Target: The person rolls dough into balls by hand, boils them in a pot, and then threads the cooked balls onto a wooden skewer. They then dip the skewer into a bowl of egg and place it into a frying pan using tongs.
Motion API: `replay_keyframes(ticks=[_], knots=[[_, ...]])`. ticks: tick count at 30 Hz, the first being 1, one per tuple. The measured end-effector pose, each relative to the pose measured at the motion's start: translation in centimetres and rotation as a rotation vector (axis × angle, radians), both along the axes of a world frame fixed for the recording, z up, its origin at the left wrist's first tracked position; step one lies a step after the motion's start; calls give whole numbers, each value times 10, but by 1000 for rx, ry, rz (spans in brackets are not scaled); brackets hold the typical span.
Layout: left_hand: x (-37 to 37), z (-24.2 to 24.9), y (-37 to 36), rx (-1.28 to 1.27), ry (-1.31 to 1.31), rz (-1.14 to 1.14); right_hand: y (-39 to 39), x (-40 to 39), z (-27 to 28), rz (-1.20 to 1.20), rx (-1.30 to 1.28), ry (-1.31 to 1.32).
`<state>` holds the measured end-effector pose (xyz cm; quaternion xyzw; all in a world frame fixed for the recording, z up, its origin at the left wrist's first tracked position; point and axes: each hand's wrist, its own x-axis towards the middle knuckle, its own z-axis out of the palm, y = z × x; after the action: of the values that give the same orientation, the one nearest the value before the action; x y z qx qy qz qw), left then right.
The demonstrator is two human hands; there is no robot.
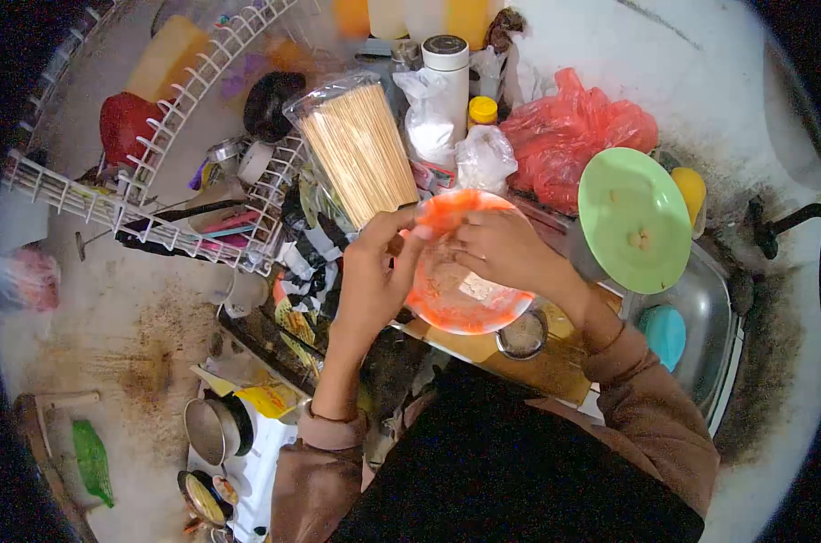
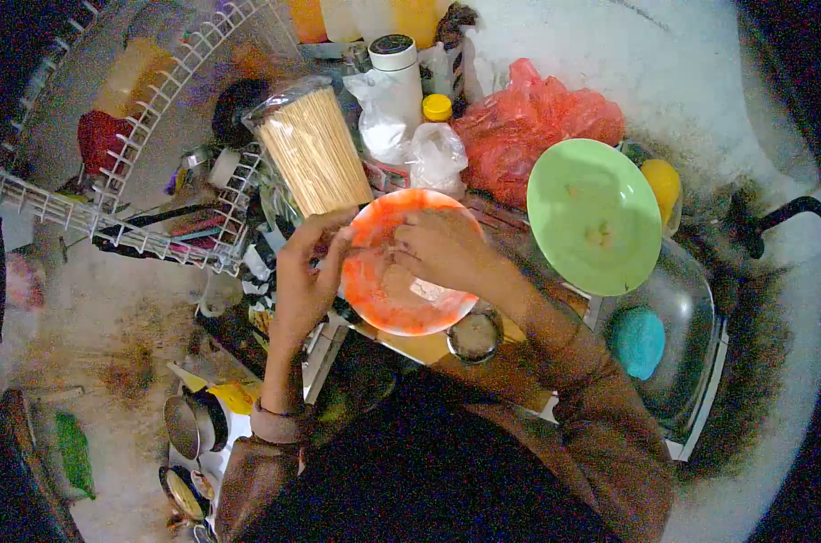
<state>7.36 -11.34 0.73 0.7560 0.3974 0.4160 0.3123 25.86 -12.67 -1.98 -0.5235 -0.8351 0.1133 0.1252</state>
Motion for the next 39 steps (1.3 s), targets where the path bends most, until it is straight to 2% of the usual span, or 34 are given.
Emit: replay_keyframes(ticks=[2,5,6,7,9,11,13,14,17,20,21,25,28,29,32,33,35,37,38,39], knots=[[-1,4,-4,-65,-153,31,13,-14,-20,55,189,190],[-21,-3,-10,-271,-334,32,19,-27,-9,62,135,392],[-28,-2,-12,-323,-416,19,16,-30,1,51,116,366],[-27,1,-15,-486,-617,-12,12,-31,12,42,98,339],[-36,-6,0,-836,-1123,-601,6,-33,20,-31,89,376],[-25,-6,-11,-973,-1293,-557,-5,-33,21,-160,102,504],[-16,-2,-17,-1014,-1371,-553,-17,-34,18,-158,350,632],[-12,-3,-19,-1032,-1384,-592,-24,-35,17,-156,473,694],[-1,-9,-22,-1084,-1399,-732,-53,-48,26,-171,568,385],[8,-11,-26,-1126,-1317,-863,-66,-59,11,-136,510,263],[12,-7,-31,-1146,-1329,-681,-71,-64,7,-184,489,211],[23,-16,-28,-915,-1325,-701,-99,-74,1,-267,395,231],[31,-15,-27,-853,-1373,-730,-111,-73,-3,-301,299,259],[38,-17,-30,-817,-1313,-700,-108,-70,2,-352,327,268],[56,-7,-55,-760,-1079,-525,-95,-63,16,-451,388,344],[56,-14,-51,-836,-1154,-561,-94,-63,11,-446,388,400],[55,-16,-40,-807,-1116,-590,-98,-62,3,-431,332,482],[57,-30,-26,-757,-1103,-637,-111,-67,3,-422,271,397],[60,-32,-24,-767,-1140,-585,-115,-68,3,-422,236,356],[64,-33,-23,-777,-1177,-536,-115,-67,0,-400,185,448]])
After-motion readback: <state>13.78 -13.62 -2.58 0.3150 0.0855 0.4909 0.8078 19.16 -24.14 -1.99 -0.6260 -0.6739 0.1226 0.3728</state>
